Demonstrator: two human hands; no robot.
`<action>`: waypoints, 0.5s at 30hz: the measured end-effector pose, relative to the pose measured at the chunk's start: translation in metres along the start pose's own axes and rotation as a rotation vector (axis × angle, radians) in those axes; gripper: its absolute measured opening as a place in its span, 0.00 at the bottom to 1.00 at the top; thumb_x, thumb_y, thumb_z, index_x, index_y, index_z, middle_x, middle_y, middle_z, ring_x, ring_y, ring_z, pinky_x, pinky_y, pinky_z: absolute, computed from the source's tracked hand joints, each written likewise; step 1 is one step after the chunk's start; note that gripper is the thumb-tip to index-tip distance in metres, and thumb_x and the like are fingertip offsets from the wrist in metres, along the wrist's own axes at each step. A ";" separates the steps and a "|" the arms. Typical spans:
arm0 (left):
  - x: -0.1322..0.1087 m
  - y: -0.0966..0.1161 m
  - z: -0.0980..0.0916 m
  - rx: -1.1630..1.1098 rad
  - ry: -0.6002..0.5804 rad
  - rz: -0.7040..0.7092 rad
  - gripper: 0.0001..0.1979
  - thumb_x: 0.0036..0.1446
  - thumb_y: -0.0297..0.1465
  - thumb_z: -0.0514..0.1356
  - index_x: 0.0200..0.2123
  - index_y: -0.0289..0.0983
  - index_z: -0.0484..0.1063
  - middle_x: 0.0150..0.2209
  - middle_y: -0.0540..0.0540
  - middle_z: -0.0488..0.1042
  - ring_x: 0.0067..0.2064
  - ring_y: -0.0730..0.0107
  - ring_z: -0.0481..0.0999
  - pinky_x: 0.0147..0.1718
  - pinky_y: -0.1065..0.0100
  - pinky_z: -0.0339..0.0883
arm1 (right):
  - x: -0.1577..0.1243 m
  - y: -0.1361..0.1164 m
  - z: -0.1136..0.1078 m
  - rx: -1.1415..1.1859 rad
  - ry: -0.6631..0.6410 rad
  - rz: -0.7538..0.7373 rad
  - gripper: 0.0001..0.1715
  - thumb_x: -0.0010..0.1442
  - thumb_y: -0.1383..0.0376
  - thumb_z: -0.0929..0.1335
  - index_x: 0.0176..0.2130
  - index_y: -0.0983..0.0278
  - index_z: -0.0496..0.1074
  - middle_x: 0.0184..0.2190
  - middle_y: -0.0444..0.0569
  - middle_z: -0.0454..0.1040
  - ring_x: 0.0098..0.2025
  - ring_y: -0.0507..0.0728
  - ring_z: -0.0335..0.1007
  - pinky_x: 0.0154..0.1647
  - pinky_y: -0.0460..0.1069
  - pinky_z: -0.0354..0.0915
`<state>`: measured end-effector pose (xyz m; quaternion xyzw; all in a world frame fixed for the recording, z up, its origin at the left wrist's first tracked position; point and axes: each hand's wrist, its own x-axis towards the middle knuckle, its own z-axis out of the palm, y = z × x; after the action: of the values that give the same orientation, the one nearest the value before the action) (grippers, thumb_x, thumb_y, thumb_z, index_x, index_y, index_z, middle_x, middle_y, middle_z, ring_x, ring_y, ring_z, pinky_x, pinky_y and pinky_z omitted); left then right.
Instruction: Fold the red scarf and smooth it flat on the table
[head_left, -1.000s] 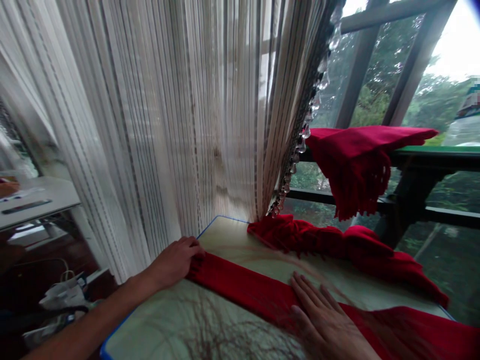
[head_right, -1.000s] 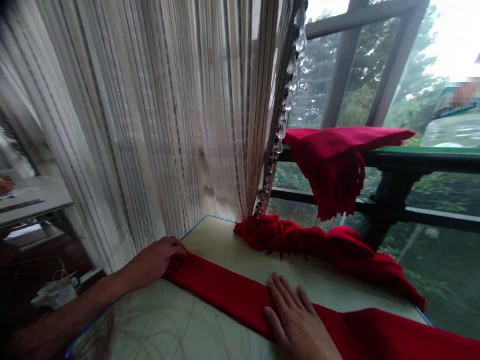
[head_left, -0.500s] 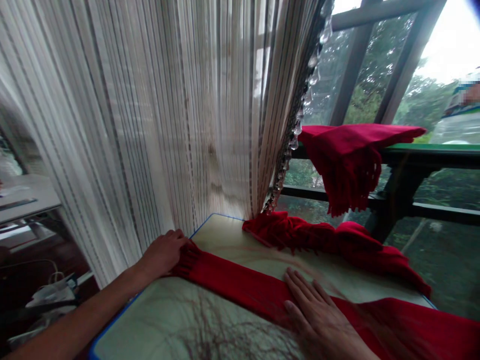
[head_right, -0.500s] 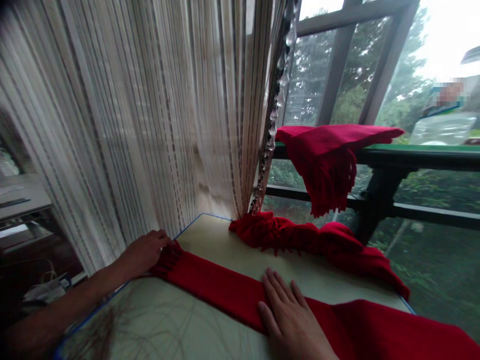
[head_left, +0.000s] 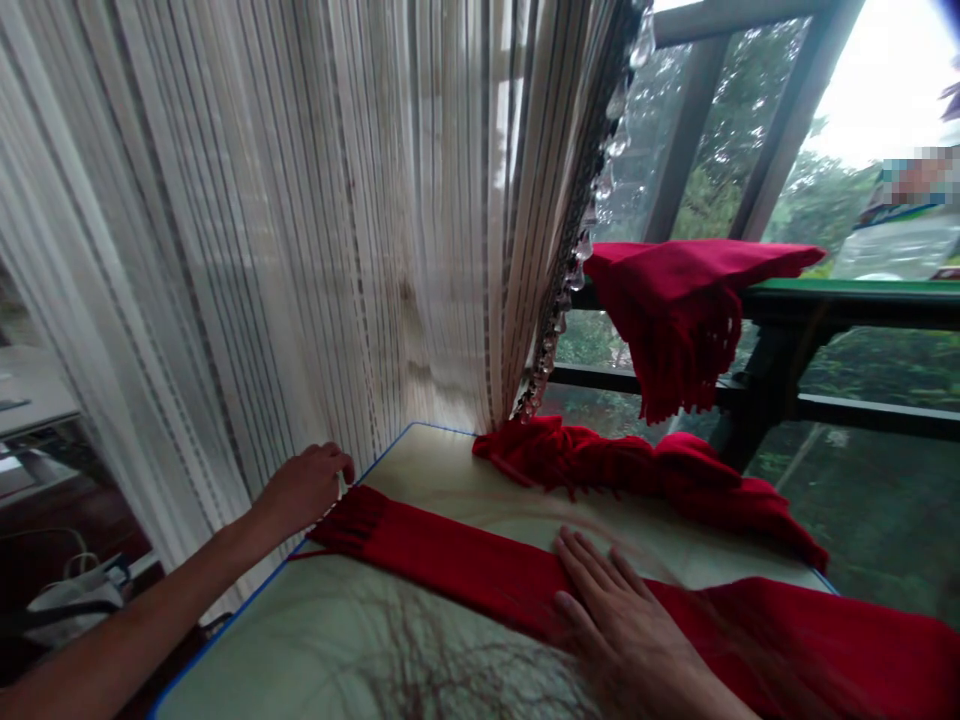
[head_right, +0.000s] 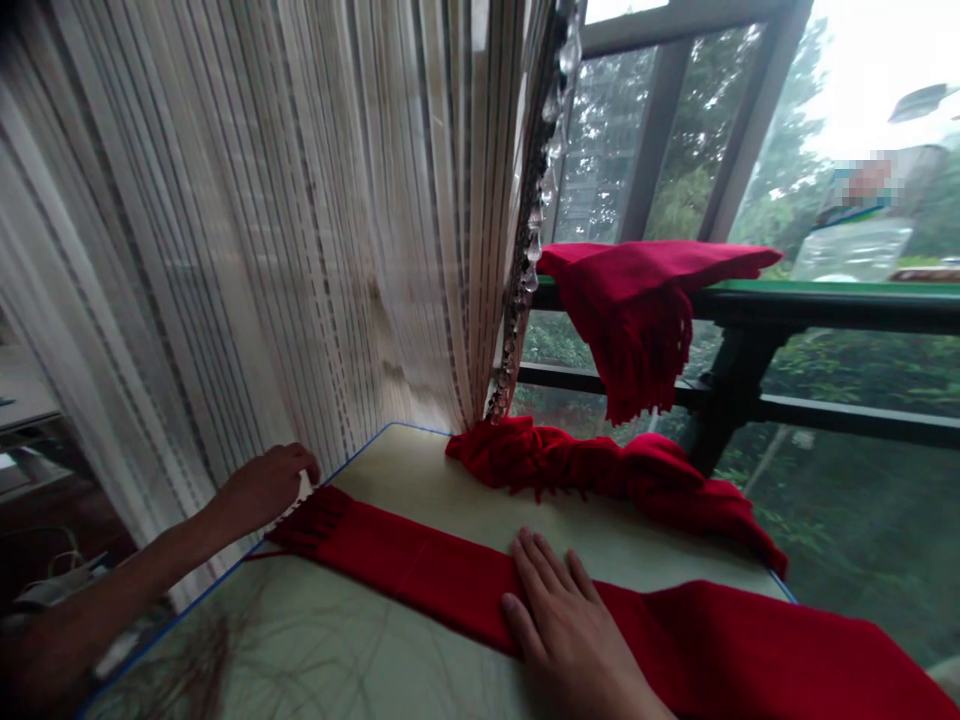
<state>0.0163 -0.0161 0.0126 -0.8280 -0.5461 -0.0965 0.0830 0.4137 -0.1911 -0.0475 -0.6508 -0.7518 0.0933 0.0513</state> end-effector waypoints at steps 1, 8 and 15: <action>0.000 0.005 0.000 -0.027 0.000 0.019 0.20 0.58 0.19 0.48 0.40 0.36 0.80 0.46 0.39 0.77 0.50 0.55 0.75 0.54 0.55 0.68 | 0.000 0.000 -0.001 0.000 -0.001 -0.005 0.40 0.70 0.52 0.52 0.73 0.69 0.51 0.73 0.52 0.42 0.75 0.63 0.36 0.74 0.65 0.40; -0.044 0.138 0.007 -0.213 -0.143 0.319 0.26 0.72 0.40 0.51 0.69 0.43 0.62 0.70 0.46 0.62 0.72 0.51 0.56 0.70 0.45 0.48 | 0.000 0.005 0.004 -0.004 0.064 -0.027 0.40 0.71 0.50 0.52 0.72 0.68 0.53 0.73 0.53 0.45 0.75 0.64 0.39 0.74 0.66 0.43; -0.055 0.199 0.019 -0.351 -0.284 0.511 0.32 0.75 0.50 0.39 0.75 0.45 0.45 0.75 0.48 0.46 0.76 0.52 0.40 0.71 0.36 0.33 | -0.002 0.012 0.015 -0.021 0.146 -0.036 0.40 0.71 0.47 0.55 0.72 0.63 0.55 0.73 0.51 0.48 0.75 0.64 0.40 0.74 0.65 0.44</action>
<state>0.1793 -0.1375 -0.0261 -0.9449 -0.3020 -0.0490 -0.1162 0.4226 -0.1921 -0.0643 -0.6426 -0.7587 0.0364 0.1008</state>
